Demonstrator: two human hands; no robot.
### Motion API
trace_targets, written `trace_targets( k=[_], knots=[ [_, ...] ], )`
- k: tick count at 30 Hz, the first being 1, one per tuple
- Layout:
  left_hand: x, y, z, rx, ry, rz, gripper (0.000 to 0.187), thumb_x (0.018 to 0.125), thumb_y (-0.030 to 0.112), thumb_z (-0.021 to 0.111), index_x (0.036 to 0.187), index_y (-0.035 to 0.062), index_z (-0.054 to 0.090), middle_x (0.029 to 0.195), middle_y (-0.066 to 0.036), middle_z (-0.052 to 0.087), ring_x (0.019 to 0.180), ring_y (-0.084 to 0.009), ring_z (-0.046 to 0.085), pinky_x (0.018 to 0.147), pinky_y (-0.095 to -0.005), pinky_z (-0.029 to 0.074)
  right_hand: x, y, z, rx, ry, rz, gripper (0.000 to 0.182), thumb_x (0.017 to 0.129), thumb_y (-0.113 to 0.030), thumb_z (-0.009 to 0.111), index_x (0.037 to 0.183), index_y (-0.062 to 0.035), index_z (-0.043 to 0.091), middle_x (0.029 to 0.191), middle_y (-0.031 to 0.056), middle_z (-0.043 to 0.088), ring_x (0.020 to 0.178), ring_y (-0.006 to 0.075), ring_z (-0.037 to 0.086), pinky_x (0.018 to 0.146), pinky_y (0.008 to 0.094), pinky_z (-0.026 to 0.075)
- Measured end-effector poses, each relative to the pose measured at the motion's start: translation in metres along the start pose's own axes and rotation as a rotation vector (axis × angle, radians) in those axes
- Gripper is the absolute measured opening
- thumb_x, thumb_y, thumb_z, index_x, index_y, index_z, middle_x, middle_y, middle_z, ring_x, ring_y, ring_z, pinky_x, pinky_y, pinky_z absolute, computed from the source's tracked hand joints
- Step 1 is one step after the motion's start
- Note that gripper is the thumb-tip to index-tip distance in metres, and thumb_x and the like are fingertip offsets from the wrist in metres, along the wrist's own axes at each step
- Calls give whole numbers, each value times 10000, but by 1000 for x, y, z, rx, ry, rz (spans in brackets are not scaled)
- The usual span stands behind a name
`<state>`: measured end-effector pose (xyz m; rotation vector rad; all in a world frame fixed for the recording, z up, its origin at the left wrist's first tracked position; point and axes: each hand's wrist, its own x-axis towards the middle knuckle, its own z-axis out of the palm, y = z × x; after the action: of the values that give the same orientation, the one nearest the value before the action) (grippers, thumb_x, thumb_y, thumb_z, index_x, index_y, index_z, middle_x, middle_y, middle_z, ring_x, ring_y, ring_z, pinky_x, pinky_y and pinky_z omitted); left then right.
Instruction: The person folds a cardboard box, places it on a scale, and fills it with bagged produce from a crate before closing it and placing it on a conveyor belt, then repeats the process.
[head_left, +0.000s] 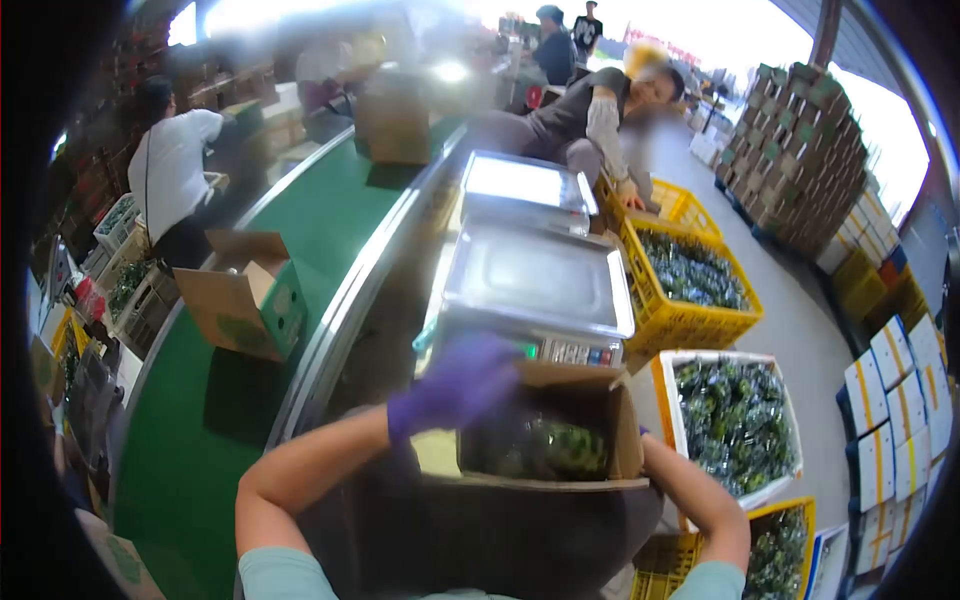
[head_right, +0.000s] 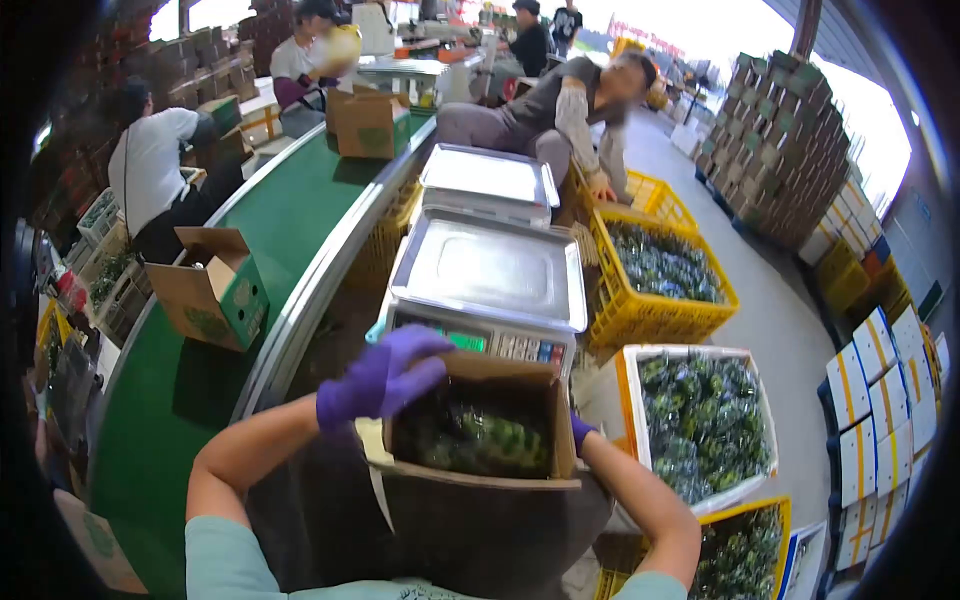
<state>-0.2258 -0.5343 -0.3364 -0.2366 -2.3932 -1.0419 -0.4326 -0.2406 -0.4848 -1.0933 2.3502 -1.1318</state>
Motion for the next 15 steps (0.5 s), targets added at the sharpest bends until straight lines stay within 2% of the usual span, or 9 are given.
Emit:
trace_targets(
  k=[1,4,6,8,10,12,13,14,15],
  knots=[
    [11,-2,-6,-112,-88,-205,300,907,151,579,1157,-7,625,1094,-167,648,994,-253,636,880,-350,493,1,7,-6,-48,15,-22,313,930,-310,510,1117,-70,584,1037,186,639,966,346,619,793,442,491],
    [24,-14,3,-168,-124,-195,289,936,144,534,1143,-30,635,1076,-155,661,1013,-223,631,903,-328,480,9,8,-25,-296,87,-143,270,927,-280,521,1086,-78,603,1006,186,651,943,354,626,768,444,497],
    [26,-15,16,-137,-63,-126,279,933,124,524,1137,-31,637,1071,-154,658,1016,-232,628,907,-324,474,16,-70,-61,-806,113,-180,228,932,-250,529,995,-53,624,822,134,667,783,334,658,652,435,493],
    [27,-13,23,-168,-37,-176,266,931,110,518,1115,-38,641,1060,-151,653,1011,-236,624,909,-322,471,6,-186,-94,-479,181,117,188,908,-242,617,887,-61,663,675,72,639,593,158,610,591,310,487],
    [25,-10,24,-234,46,-137,261,930,112,517,1092,-50,640,1051,-151,648,998,-238,622,905,-323,471,-10,-248,-103,-46,136,115,316,890,-330,631,875,-16,654,611,149,618,583,344,645,579,392,494],
    [21,-13,29,-71,64,-3,260,928,107,514,1085,-58,638,1047,-155,645,997,-238,619,904,-326,471,-19,-288,-95,-251,-119,7,310,853,-318,695,980,-39,646,705,122,649,647,222,663,613,322,502],
    [22,-7,25,-107,60,-66,263,925,105,514,1091,-58,637,1054,-159,644,1002,-242,617,904,-329,471,-13,-267,-76,-541,-118,-389,427,824,-366,715,1065,-34,599,848,182,665,805,309,690,659,411,524],
    [21,-3,23,-139,55,-130,266,923,103,515,1097,-58,637,1062,-163,643,1007,-245,616,905,-332,471,-6,-243,-56,-674,-371,-355,500,789,-390,739,1095,-40,555,925,189,656,880,313,682,691,423,534],
    [19,-2,21,-175,21,-190,274,921,109,528,1114,-55,633,1093,-168,640,1025,-274,614,911,-346,471,4,-216,-37,-738,-375,-340,492,777,-386,746,1067,-39,552,910,181,657,865,326,680,692,430,534]
  ],
)
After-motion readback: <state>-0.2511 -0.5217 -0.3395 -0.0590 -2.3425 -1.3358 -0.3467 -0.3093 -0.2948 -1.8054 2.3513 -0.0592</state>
